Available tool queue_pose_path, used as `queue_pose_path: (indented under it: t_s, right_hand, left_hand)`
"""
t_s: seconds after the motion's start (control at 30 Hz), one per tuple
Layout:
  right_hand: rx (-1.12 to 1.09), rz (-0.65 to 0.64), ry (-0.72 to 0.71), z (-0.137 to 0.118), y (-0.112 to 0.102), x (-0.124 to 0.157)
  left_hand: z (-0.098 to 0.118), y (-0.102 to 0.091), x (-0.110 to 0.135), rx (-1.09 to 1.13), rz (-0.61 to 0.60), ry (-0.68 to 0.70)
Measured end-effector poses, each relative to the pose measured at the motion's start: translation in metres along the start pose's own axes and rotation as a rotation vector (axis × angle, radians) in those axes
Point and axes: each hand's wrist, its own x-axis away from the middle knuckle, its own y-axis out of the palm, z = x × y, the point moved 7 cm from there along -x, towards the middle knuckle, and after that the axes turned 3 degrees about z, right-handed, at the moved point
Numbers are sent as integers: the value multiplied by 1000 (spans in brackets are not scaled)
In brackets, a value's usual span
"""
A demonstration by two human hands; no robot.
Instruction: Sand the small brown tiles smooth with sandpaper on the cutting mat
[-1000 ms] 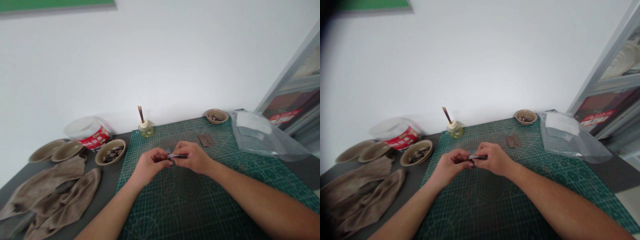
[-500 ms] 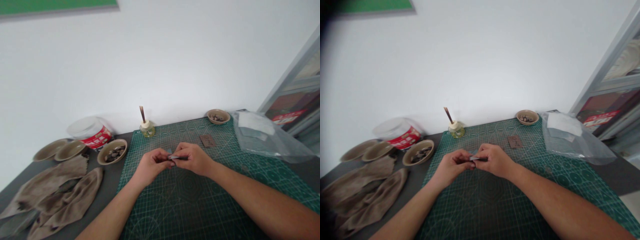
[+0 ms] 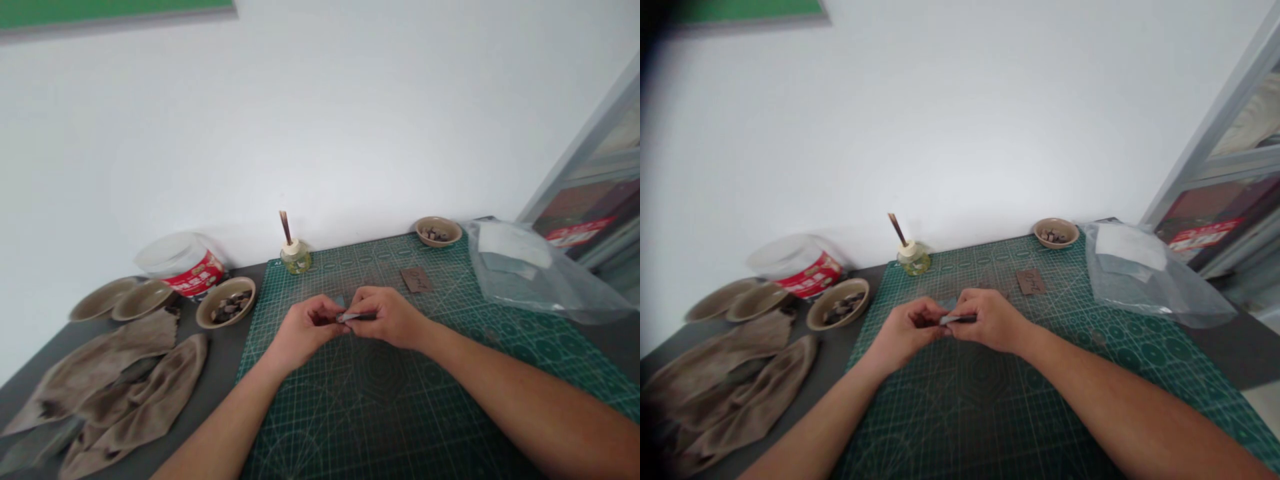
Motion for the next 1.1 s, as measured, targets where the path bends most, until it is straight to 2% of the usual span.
queue_pose_path:
  t_s: [0.07, 0.2, 0.33, 0.47, 0.6, 0.8, 0.93, 1.0, 1.1]
  right_hand:
    - [21, 33, -4, 0, -2, 0]
    - [30, -10, -13, -2, 0, 1]
    - [39, 28, -14, -4, -3, 1]
    - [34, -4, -25, -4, 0, 1]
    - [66, 48, -37, -3, -4, 1]
    - [53, 24, -30, -5, -3, 0]
    - [44, 12, -29, -7, -3, 1]
    - [47, 6, -24, -6, -3, 1]
    - [141, 100, -5, -2, -12, -1]
  left_hand:
    - [1, 0, 0, 10, -8, -1]
    - [2, 1, 1, -37, -12, 9]
    - [1, -1, 1, -19, -1, 22]
    - [0, -3, 1, -49, 23, 39]
    - [0, 0, 0, 6, -18, 5]
    - [4, 3, 2, -6, -33, 12]
    - [7, -1, 3, -28, 21, 51]
    - [5, 0, 2, 14, 11, 43]
    - [3, 2, -1, 173, -26, 11]
